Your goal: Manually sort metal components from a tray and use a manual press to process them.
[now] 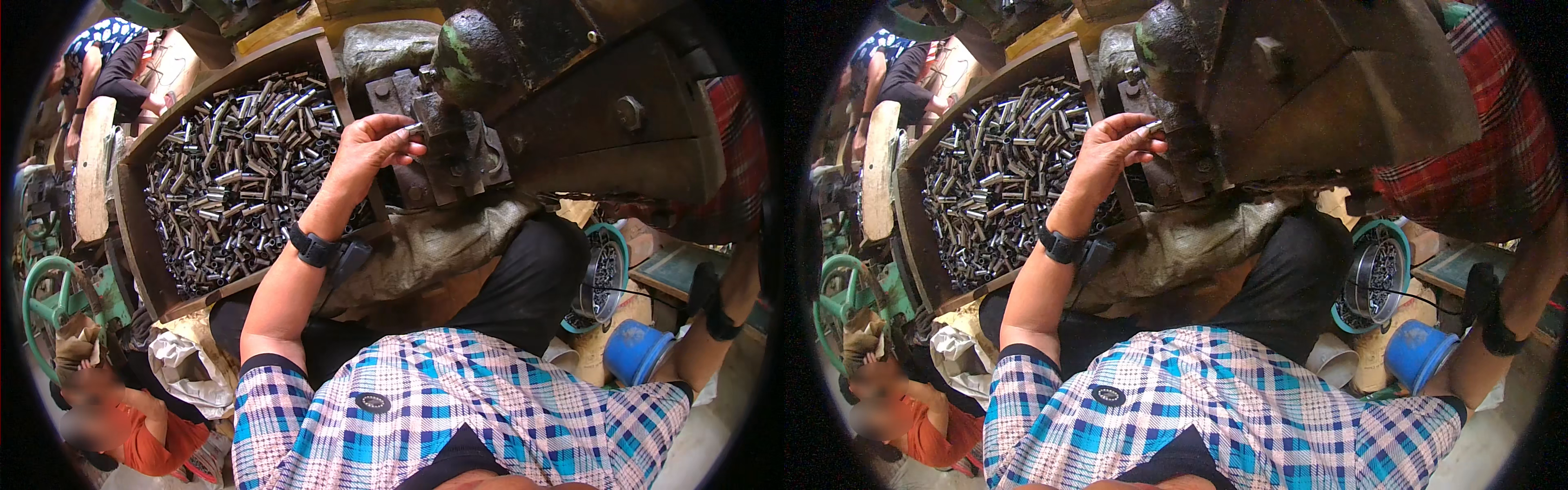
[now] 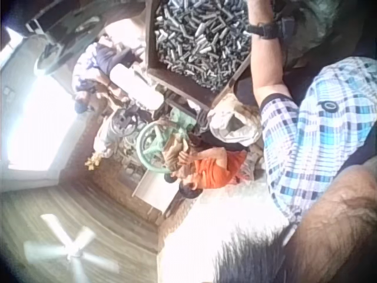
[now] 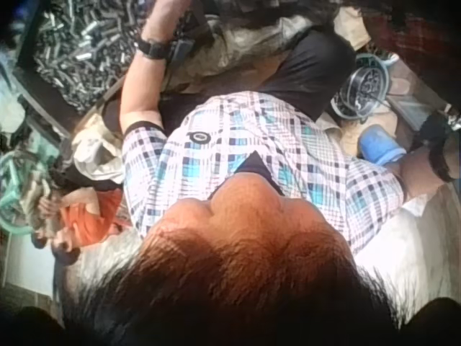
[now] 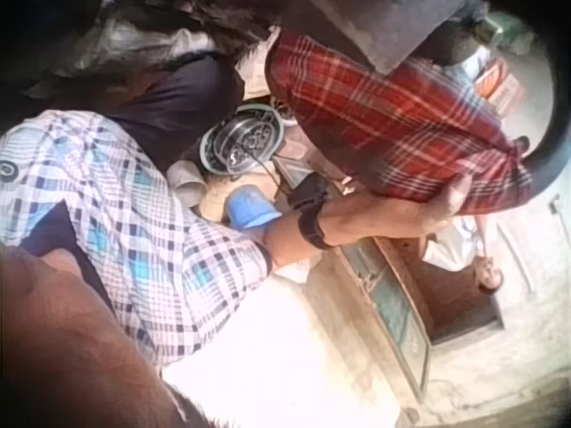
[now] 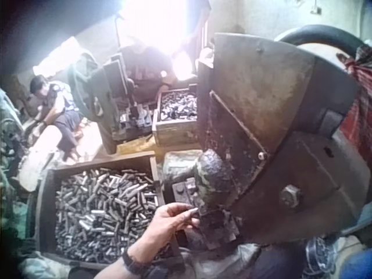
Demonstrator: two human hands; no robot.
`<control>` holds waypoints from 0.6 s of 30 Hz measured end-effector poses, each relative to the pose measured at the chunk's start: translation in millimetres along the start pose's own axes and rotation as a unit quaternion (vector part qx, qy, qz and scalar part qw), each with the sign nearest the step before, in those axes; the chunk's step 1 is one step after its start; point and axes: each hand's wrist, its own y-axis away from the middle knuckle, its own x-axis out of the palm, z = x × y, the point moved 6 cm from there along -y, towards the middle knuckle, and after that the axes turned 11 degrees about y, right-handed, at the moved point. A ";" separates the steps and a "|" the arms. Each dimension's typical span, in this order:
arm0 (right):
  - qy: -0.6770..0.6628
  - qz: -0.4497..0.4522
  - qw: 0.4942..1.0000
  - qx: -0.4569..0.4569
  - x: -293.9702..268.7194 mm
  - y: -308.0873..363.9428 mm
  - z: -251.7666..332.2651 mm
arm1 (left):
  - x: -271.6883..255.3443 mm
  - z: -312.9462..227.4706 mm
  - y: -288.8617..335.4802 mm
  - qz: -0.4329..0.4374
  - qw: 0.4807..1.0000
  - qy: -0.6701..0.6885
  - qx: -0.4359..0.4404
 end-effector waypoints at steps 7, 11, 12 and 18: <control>0.007 -0.036 0.999 0.040 30.5 64.2 -96.3 | 11.2 1.4 -4.0 -0.044 0.992 -0.102 0.055; -0.107 -0.056 0.991 0.054 47.3 86.9 -125.6 | 17.1 -5.1 -4.2 -0.077 0.977 -0.179 0.091; -0.133 -0.073 0.986 0.061 44.9 84.7 -127.8 | 15.4 -5.2 -4.3 -0.084 0.980 -0.168 0.073; -0.109 -0.127 0.985 0.034 34.3 82.8 -98.1 | -15.3 -38.2 35.4 -0.129 0.934 -0.302 0.139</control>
